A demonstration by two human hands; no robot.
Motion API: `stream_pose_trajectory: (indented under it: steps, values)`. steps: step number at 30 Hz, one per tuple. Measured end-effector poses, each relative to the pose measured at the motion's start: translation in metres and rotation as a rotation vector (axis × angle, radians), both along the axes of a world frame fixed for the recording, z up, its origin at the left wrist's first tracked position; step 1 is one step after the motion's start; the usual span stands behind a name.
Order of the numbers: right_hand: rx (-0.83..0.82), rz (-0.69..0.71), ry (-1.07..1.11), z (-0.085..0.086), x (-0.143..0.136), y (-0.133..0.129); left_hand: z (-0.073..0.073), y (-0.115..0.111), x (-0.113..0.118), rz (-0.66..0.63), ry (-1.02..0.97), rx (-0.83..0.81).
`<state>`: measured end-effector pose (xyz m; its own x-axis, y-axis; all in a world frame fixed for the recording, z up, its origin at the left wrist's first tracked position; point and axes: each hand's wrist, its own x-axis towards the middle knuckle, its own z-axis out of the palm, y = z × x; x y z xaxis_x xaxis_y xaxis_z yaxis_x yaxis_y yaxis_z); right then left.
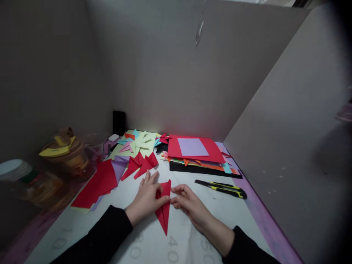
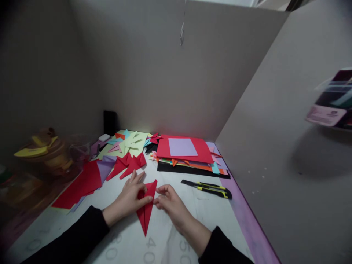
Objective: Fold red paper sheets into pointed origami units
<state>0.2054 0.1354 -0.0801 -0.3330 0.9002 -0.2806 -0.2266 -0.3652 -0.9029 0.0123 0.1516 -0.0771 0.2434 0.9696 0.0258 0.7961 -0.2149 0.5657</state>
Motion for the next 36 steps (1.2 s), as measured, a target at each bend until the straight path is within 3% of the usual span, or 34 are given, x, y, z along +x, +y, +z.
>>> stream_pose_trajectory:
  steps: [5,11,21,24,29,32,36]
  values:
    - [0.122,-0.057,-0.087,-0.008,-0.003,-0.001,0.006,-0.003,0.005,0.093,-0.213,-0.020]
    - [0.339,0.181,-0.469,-0.015,-0.010,-0.009,0.020,-0.017,0.009,0.108,-0.557,0.031]
    - [0.513,0.234,-0.689,-0.009,-0.010,-0.018,0.027,-0.019,0.011,0.110,-0.549,0.136]
    - [0.514,0.243,-0.651,-0.008,-0.009,-0.016,0.033,-0.018,0.006,0.114,-0.524,0.192]
    - [0.416,0.206,-0.487,-0.009,-0.004,-0.011,0.037,-0.005,-0.019,0.302,-0.599,0.282]
    - [0.281,0.049,-0.273,-0.015,0.001,-0.004,0.027,0.000,-0.026,0.309,-0.675,0.234]
    - [0.237,-0.102,-0.096,-0.019,0.004,0.002,0.004,-0.004,-0.009,0.287,-0.940,0.058]
